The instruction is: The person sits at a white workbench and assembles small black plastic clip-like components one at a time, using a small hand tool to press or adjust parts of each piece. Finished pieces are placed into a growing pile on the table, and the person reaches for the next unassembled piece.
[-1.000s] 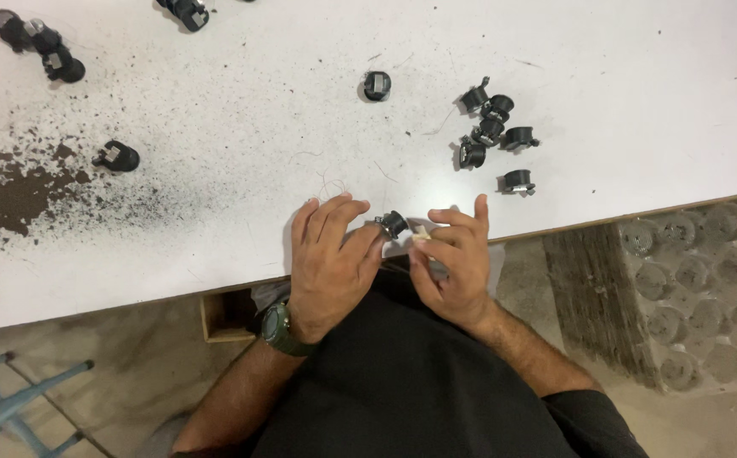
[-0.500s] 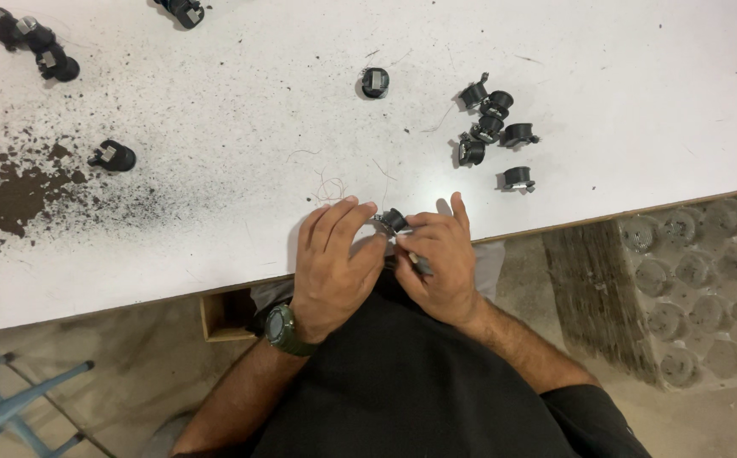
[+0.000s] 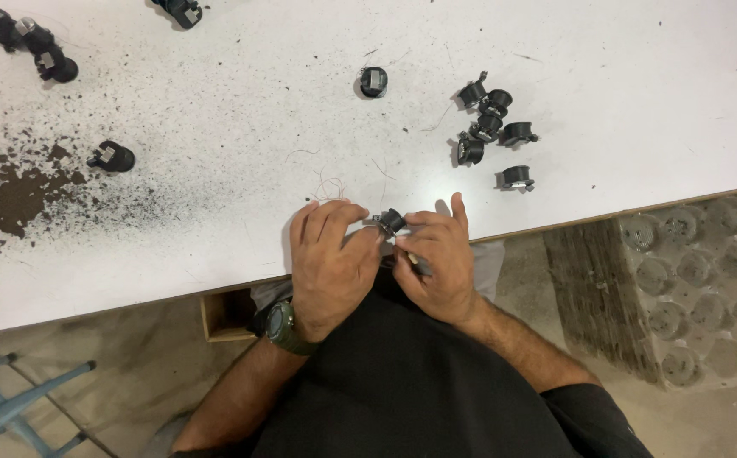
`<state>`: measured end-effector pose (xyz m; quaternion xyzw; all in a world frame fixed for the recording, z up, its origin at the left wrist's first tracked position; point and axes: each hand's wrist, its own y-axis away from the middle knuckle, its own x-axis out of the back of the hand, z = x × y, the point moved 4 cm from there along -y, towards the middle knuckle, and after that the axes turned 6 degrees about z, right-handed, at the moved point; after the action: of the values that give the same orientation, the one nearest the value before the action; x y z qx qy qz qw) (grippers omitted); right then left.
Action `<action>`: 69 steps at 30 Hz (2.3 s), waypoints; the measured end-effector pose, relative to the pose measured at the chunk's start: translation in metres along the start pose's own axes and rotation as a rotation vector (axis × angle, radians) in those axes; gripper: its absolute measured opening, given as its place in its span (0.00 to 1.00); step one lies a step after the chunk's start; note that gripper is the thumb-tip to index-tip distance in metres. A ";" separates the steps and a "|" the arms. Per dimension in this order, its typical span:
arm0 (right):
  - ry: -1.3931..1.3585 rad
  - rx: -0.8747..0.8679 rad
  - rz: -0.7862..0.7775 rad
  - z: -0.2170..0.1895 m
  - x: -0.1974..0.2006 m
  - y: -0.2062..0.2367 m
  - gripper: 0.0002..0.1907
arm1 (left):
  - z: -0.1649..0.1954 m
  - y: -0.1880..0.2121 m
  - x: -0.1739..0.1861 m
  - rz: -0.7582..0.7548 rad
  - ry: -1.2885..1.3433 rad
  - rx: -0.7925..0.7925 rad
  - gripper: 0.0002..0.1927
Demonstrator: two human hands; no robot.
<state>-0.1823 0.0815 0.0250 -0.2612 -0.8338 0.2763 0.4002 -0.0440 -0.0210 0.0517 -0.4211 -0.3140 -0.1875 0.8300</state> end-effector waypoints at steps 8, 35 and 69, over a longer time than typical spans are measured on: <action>-0.078 0.080 -0.033 -0.002 -0.002 0.004 0.20 | 0.002 -0.006 0.005 -0.052 0.096 0.027 0.06; 0.292 -0.097 -0.118 0.000 0.011 -0.036 0.20 | -0.003 -0.034 0.000 -0.082 0.196 0.087 0.07; -0.092 -0.020 0.039 -0.008 0.013 -0.003 0.17 | 0.005 -0.017 0.003 -0.049 0.268 0.145 0.07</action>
<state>-0.1836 0.0901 0.0385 -0.2682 -0.8488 0.2876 0.3534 -0.0538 -0.0267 0.0661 -0.3236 -0.2232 -0.2391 0.8879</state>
